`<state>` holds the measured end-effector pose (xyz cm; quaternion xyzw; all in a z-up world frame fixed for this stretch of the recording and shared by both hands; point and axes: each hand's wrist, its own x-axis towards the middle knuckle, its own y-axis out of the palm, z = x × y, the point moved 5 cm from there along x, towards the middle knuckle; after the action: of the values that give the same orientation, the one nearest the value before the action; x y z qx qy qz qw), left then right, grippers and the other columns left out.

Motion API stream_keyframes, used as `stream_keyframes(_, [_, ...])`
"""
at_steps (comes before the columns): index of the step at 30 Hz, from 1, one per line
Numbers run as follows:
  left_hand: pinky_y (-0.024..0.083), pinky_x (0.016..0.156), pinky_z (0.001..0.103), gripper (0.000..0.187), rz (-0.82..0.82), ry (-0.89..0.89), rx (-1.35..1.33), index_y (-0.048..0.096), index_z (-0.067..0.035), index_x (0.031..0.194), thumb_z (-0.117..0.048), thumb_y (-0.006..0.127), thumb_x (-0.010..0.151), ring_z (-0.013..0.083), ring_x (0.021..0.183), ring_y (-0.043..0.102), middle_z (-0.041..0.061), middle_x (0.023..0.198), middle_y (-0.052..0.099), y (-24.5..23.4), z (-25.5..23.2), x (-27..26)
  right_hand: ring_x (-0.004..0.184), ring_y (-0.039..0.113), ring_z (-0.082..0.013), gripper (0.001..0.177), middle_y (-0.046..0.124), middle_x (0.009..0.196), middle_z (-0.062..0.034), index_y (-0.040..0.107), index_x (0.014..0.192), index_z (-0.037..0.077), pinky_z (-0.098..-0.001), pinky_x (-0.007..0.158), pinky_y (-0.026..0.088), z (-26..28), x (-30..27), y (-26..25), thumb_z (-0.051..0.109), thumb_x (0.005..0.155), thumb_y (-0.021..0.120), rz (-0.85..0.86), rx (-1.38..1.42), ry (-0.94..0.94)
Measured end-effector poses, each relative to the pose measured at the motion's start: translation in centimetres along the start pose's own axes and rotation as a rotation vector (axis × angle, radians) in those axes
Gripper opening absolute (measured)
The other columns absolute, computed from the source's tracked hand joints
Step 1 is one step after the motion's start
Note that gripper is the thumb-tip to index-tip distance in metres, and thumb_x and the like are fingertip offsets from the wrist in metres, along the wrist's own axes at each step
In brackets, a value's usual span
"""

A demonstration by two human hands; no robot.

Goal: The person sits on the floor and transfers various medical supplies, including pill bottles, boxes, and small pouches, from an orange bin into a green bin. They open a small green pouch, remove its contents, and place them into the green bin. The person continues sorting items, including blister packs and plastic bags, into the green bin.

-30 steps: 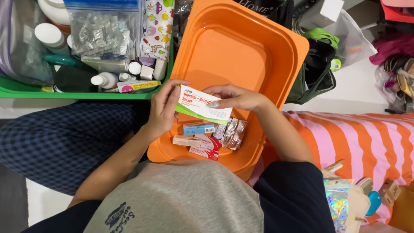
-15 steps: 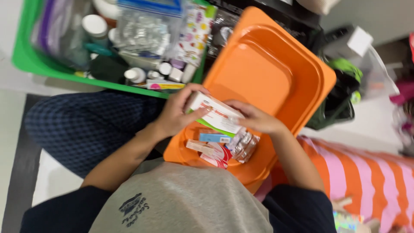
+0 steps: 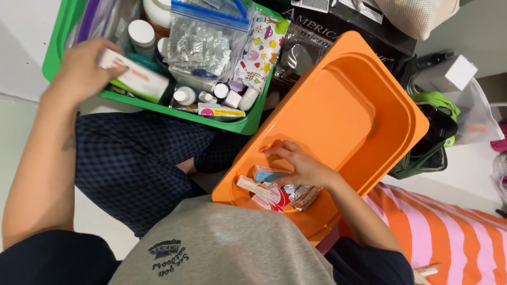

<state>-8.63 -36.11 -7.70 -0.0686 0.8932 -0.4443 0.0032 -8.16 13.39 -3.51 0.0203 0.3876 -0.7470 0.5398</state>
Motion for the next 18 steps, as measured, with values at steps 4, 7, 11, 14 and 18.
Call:
stream_keyframes(4, [0.05, 0.094, 0.053, 0.035, 0.116, 0.069, 0.051, 0.068, -0.002, 0.123, -0.023, 0.076, 0.097, 0.0484, 0.109, 0.064, 0.03, 0.111, 0.068, 5.3, 3.0, 0.6, 0.127, 0.052, -0.0331, 0.082, 0.054, 0.131, -0.0142, 0.054, 0.14, 0.015, -0.0427, 0.108, 0.044, 0.6, -0.7, -0.4, 0.025, 0.068, 0.092, 0.026, 0.002, 0.06])
stream_keyframes(7, [0.05, 0.094, 0.055, 0.038, 0.17, -0.052, 0.021, 0.061, 0.004, 0.123, -0.028, 0.072, 0.105, 0.0521, 0.11, 0.064, 0.033, 0.113, 0.068, 6.9, 4.8, 1.3, 0.123, 0.056, -0.0338, 0.077, 0.057, 0.131, -0.0159, 0.057, 0.134, 0.012, -0.043, 0.102, 0.049, 0.8, -1.1, -1.6, 0.024, 0.067, 0.093, -0.03, 0.0, 0.045])
stream_keyframes(11, [0.053, 0.092, 0.056, 0.036, 0.254, -0.144, 0.383, 0.067, -0.001, 0.12, -0.032, 0.072, 0.103, 0.0492, 0.105, 0.067, 0.03, 0.111, 0.071, 7.3, 4.6, 1.9, 0.109, 0.071, -0.0287, 0.065, 0.064, 0.124, -0.0122, 0.059, 0.129, 0.012, -0.0398, 0.092, 0.059, -0.3, -2.1, -1.7, 0.026, 0.073, 0.087, 0.038, 0.067, 0.241])
stream_keyframes(14, [0.056, 0.094, 0.055, 0.032, 0.32, 0.019, 0.494, 0.076, -0.007, 0.119, -0.033, 0.075, 0.1, 0.0455, 0.104, 0.071, 0.026, 0.111, 0.074, 9.1, 8.1, 3.0, 0.107, 0.073, -0.0292, 0.064, 0.065, 0.124, -0.0113, 0.058, 0.13, 0.012, -0.0399, 0.091, 0.059, -0.3, -2.4, -0.8, 0.027, 0.074, 0.085, 0.084, 0.073, 0.313])
stream_keyframes(18, [0.059, 0.088, 0.054, 0.038, 0.496, 0.022, 0.629, 0.081, -0.012, 0.118, -0.032, 0.083, 0.085, 0.0441, 0.102, 0.073, 0.022, 0.109, 0.076, 9.9, 10.0, 3.2, 0.115, 0.062, -0.0372, 0.077, 0.062, 0.121, -0.016, 0.054, 0.13, 0.007, -0.0464, 0.094, 0.053, -0.2, -1.9, 1.1, 0.023, 0.064, 0.091, 0.079, -0.102, 0.143])
